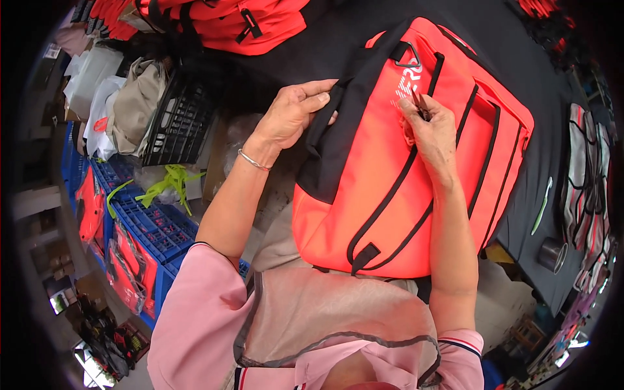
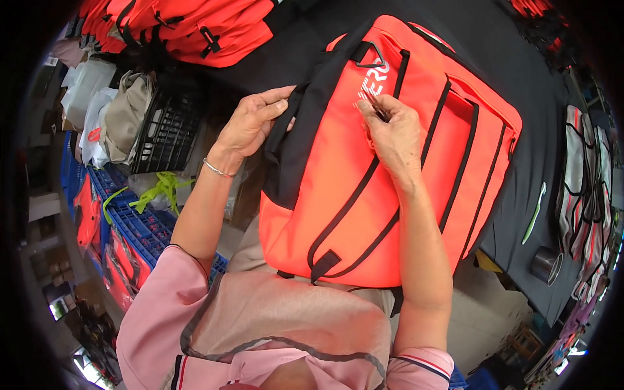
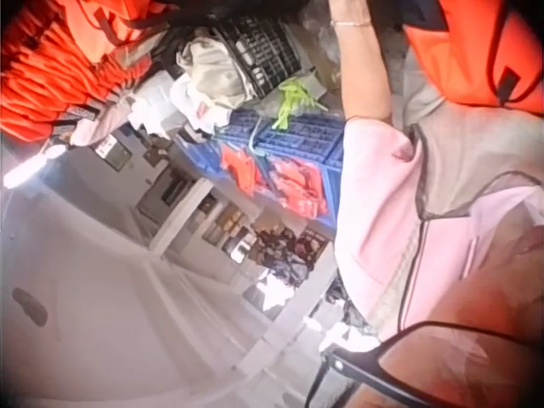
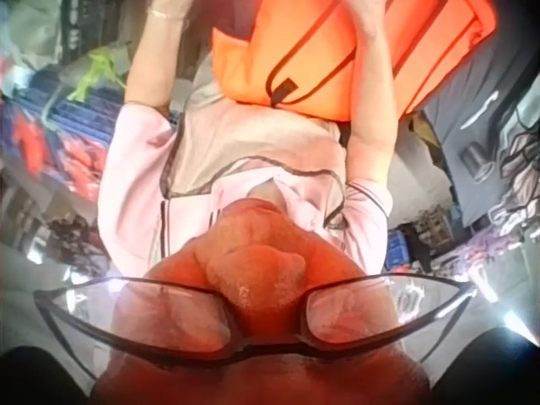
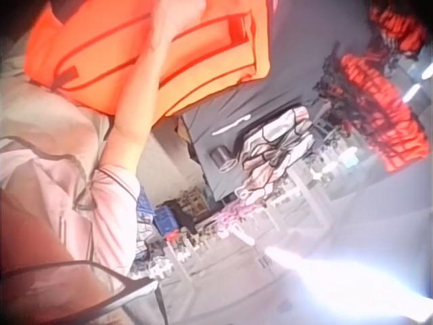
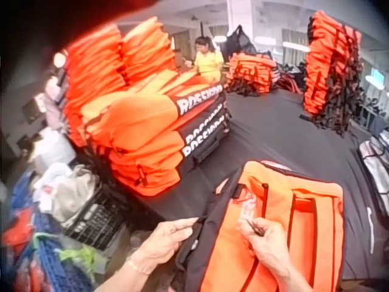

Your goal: Inspecting and finishing a red backpack by trimming threads and checking component alignment.

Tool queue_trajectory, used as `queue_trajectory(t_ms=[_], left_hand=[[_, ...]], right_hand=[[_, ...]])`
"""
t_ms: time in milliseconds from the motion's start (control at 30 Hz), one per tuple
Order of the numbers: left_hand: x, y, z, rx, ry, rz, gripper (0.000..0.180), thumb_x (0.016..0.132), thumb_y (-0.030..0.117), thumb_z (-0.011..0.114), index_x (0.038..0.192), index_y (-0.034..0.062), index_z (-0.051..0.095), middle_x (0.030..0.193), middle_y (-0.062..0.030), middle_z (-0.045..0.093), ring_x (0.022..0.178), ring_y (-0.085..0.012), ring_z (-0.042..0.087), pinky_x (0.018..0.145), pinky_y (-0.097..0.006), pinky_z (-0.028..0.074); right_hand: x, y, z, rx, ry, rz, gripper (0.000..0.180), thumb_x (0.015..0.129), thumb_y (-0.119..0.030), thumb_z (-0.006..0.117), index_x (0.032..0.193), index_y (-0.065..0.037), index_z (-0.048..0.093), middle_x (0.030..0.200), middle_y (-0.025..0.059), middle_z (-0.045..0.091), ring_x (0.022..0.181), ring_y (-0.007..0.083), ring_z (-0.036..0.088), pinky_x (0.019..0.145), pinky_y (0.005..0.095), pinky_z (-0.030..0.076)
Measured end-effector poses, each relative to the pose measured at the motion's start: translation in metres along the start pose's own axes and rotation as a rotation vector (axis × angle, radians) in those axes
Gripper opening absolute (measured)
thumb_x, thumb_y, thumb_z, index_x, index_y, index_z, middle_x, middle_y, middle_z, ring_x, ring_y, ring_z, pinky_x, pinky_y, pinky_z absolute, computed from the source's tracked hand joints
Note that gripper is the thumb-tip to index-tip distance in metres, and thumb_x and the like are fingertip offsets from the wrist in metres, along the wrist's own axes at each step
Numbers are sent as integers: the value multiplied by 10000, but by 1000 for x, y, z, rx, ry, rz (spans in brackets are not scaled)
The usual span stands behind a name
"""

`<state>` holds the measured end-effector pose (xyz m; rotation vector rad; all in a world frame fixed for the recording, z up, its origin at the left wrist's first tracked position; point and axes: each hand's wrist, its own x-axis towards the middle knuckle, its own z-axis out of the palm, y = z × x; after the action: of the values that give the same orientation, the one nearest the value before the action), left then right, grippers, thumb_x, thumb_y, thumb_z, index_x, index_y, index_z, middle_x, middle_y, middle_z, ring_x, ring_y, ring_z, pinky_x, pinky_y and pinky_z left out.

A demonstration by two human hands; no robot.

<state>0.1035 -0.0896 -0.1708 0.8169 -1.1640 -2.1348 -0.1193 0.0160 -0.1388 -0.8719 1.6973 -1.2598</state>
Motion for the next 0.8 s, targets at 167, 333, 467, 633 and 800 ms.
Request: queue_trajectory(t_ms=[167, 333, 467, 633, 800], left_hand=[[1, -2, -5, -57, -6, -12, 468, 968, 57, 576, 1369, -140, 436, 1179, -138, 641, 914, -146, 651, 842, -279, 567], [2, -3, 5, -68, -30, 6, 412, 970, 51, 562, 1343, -111, 494, 1174, -135, 645, 935, -160, 660, 828, -279, 570], [-15, -6, 27, 848, 296, 396, 328, 945, 82, 577, 1265, 33, 633, 1091, -131, 676, 894, -176, 685, 767, -280, 561], [-49, -23, 19, 1194, 254, 599, 500, 930, 21, 537, 1425, 44, 471, 1259, -192, 587, 1118, -348, 599, 937, -364, 474], [-38, -18, 2, 885, 346, 446, 433, 970, 152, 600, 1368, -6, 533, 1273, -145, 600, 1079, -177, 596, 885, -290, 503]], right_hand=[[2, 3, 0, 12, -7, -1, 199, 938, -181, 664, 849, -3, 655, 614, -7, 545, 471, 47, 453, 423, 230, 354], [-2, -3, -7, 49, -18, -5, 194, 939, -170, 653, 820, -16, 644, 609, -9, 531, 483, 54, 468, 415, 234, 352], [-8, -12, -17, 225, -76, 52, 230, 892, -236, 717, 930, -22, 643, 698, -8, 545, 548, 68, 480, 463, 255, 394], [-54, -44, -95, 278, 226, -166, 183, 854, -200, 755, 886, -25, 711, 727, -49, 565, 594, 30, 397, 578, 218, 324], [-108, -7, -216, -101, 770, -182, 267, 900, -265, 696, 870, 0, 703, 659, -21, 544, 540, 42, 469, 517, 202, 471]])
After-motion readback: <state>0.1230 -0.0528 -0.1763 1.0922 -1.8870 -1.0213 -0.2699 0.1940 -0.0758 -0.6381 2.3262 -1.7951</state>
